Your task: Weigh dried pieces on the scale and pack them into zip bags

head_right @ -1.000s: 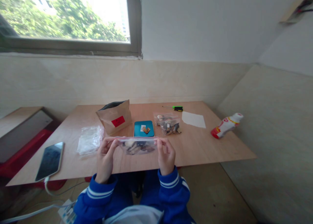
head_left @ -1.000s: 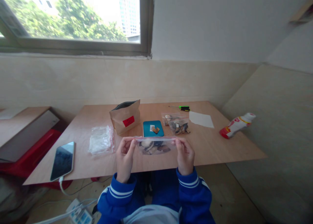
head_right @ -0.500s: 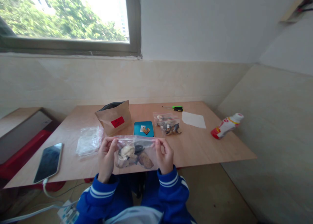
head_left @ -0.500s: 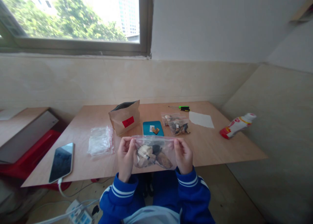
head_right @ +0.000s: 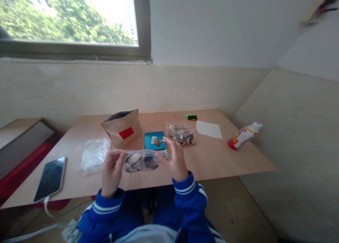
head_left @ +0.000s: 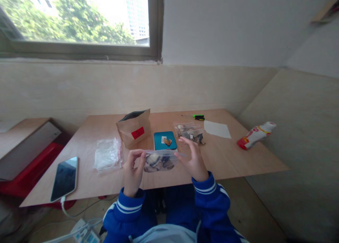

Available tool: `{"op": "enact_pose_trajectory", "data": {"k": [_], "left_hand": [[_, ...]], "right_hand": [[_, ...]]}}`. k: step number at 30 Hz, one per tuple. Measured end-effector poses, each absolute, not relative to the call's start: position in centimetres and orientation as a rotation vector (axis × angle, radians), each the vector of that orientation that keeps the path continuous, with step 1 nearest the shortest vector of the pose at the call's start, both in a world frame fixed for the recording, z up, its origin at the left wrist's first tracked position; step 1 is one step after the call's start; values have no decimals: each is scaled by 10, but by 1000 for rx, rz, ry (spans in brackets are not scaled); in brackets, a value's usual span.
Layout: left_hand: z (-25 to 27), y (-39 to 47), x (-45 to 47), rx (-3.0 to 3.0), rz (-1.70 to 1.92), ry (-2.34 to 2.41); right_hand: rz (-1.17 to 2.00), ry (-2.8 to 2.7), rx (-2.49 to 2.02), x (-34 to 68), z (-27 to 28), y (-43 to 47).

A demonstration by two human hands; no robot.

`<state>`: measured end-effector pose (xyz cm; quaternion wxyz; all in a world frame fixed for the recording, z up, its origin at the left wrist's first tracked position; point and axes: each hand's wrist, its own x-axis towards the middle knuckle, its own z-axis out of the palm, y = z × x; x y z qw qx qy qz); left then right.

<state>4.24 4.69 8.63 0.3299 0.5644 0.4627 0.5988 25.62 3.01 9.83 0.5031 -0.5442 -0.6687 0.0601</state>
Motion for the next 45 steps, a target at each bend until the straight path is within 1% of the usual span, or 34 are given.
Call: {"op": "enact_pose_trajectory", "data": {"k": [4, 7, 19, 22, 26, 28, 37, 45], "left_hand": [[87, 46, 45, 1577, 1516, 1227], [89, 44, 47, 1618, 1500, 1249], [94, 62, 61, 1698, 1409, 1165], [93, 66, 64, 1670, 1390, 1209], [91, 64, 63, 1684, 1372, 1246], [90, 63, 63, 1712, 1357, 1260], [84, 61, 66, 1729, 1326, 1276], [86, 53, 72, 1805, 1323, 1322]], "right_hand": [[169, -1899, -1186, 237, 119, 36], [204, -1948, -1134, 224, 123, 40], [-53, -1857, -1286, 211, 103, 69], [-36, -1868, -1287, 211, 104, 68], [97, -1852, -1243, 212, 103, 61], [114, -1823, -1234, 212, 100, 60], [84, -1772, -1220, 209, 86, 62], [-27, -1701, -1316, 199, 83, 61]]}}
